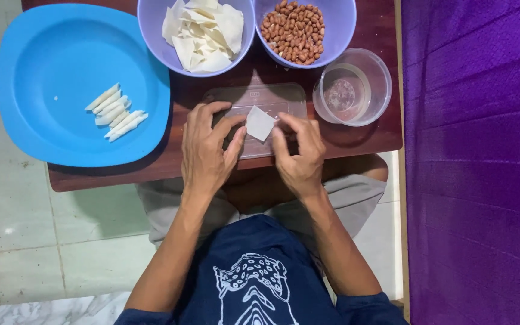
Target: Assembling peanut rolls by placing peanuts inside a wrapper, rolling it, and sealing it with water.
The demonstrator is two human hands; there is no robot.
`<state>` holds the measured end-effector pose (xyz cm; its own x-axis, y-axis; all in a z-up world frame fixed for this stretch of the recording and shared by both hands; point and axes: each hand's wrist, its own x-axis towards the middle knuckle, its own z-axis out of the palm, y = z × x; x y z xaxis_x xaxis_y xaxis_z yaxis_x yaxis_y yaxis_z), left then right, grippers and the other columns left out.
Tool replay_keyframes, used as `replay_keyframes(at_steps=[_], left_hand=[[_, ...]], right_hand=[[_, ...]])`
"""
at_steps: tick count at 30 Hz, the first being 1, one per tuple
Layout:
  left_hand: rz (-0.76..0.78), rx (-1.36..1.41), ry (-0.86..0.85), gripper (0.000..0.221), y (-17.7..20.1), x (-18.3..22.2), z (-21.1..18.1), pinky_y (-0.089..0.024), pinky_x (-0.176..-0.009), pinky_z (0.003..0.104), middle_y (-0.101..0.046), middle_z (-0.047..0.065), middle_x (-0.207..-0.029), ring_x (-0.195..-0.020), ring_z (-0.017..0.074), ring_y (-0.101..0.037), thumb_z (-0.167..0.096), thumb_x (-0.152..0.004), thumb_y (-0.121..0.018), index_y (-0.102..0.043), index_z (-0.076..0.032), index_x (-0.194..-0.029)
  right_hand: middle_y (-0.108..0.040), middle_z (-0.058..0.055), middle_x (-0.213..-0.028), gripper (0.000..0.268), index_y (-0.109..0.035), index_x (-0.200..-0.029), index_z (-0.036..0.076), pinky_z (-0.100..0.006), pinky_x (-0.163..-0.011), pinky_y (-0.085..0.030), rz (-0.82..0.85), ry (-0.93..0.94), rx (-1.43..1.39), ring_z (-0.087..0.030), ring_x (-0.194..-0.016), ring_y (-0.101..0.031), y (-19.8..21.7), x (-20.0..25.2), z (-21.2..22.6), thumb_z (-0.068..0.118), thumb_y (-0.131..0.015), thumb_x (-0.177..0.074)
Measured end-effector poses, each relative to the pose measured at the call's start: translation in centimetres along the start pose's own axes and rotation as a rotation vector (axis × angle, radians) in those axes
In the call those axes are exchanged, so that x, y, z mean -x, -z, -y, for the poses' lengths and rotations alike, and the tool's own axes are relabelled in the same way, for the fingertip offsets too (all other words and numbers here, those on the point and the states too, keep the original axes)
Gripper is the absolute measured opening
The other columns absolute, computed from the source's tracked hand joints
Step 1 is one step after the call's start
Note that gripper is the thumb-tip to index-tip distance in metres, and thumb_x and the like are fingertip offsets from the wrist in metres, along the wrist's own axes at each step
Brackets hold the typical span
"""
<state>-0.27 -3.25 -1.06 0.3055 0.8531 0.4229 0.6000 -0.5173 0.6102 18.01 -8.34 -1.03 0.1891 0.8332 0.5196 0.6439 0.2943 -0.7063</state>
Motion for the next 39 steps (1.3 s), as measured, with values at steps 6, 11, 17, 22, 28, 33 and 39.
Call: replay_keyframes(at_steps=[6,11,17,22,28,33,39], left_hand=[[0.0,0.014,0.009,0.013,-0.1,0.1,0.2,-0.048,-0.093,0.044,-0.062,0.007,-0.12,-0.118,0.0346,-0.058,-0.014,-0.103,-0.062,-0.073,-0.013,-0.109],[-0.001,0.018,0.016,0.016,-0.3,0.2,0.3,-0.048,-0.094,0.043,-0.062,0.006,-0.121,-0.119,0.0336,-0.058,-0.011,-0.102,-0.061,-0.073,-0.015,-0.112],[0.014,0.0,0.009,0.008,0.2,-0.1,-0.1,-0.046,-0.093,0.044,-0.061,0.005,-0.121,-0.119,0.0343,-0.056,-0.019,-0.101,-0.068,-0.074,-0.018,-0.105],[0.016,0.013,0.032,0.007,0.3,-0.1,-0.5,-0.046,-0.092,0.044,-0.06,0.004,-0.12,-0.118,0.0346,-0.057,-0.024,-0.097,-0.075,-0.073,-0.018,-0.097],[0.025,0.021,0.043,0.01,0.5,-0.3,-0.5,-0.046,-0.091,0.043,-0.06,0.005,-0.119,-0.119,0.034,-0.057,-0.026,-0.097,-0.076,-0.073,-0.017,-0.096],[0.046,0.016,0.059,0.013,0.4,-0.3,-0.5,-0.046,-0.092,0.042,-0.059,0.004,-0.121,-0.12,0.0327,-0.055,-0.028,-0.097,-0.075,-0.073,-0.018,-0.103],[0.054,0.013,0.073,0.024,0.5,-0.2,-0.6,-0.047,-0.092,0.044,-0.06,0.005,-0.121,-0.12,0.0325,-0.057,-0.03,-0.097,-0.076,-0.071,-0.015,-0.114]], right_hand=[[-0.077,-0.007,-0.1,0.031,-0.072,-0.123,0.007,-0.038,-0.087,-0.055,0.108,0.001,0.015,-0.027,-0.094,-0.069,0.0,-0.4,0.1,0.0,-0.074,-0.093],[-0.079,-0.007,-0.104,0.036,-0.073,-0.124,0.008,-0.038,-0.09,-0.055,0.109,-0.018,-0.012,-0.027,-0.097,-0.069,0.1,-0.9,0.1,-0.007,-0.07,-0.092],[-0.077,-0.006,-0.105,0.036,-0.072,-0.127,0.01,-0.039,-0.091,-0.054,0.157,0.006,0.037,-0.027,-0.098,-0.067,0.4,-1.3,-0.1,0.004,-0.078,-0.091],[-0.076,-0.008,-0.11,0.04,-0.07,-0.131,0.011,-0.042,-0.091,-0.052,0.218,0.053,0.093,-0.029,-0.101,-0.064,0.2,-1.3,-0.9,0.004,-0.076,-0.092],[-0.075,-0.008,-0.116,0.036,-0.07,-0.128,0.009,-0.041,-0.093,-0.052,0.167,0.026,0.044,-0.03,-0.104,-0.066,0.1,-1.8,0.3,-0.003,-0.07,-0.094],[-0.074,-0.006,-0.103,0.011,-0.071,-0.105,0.008,-0.037,-0.083,-0.055,0.076,-0.027,-0.003,-0.028,-0.095,-0.069,0.3,-1.7,0.2,0.01,-0.077,-0.096],[-0.078,-0.002,-0.097,0.004,-0.076,-0.097,0.012,-0.033,-0.082,-0.056,0.049,-0.055,-0.017,-0.023,-0.091,-0.071,0.3,-1.7,0.5,0.016,-0.075,-0.098]])
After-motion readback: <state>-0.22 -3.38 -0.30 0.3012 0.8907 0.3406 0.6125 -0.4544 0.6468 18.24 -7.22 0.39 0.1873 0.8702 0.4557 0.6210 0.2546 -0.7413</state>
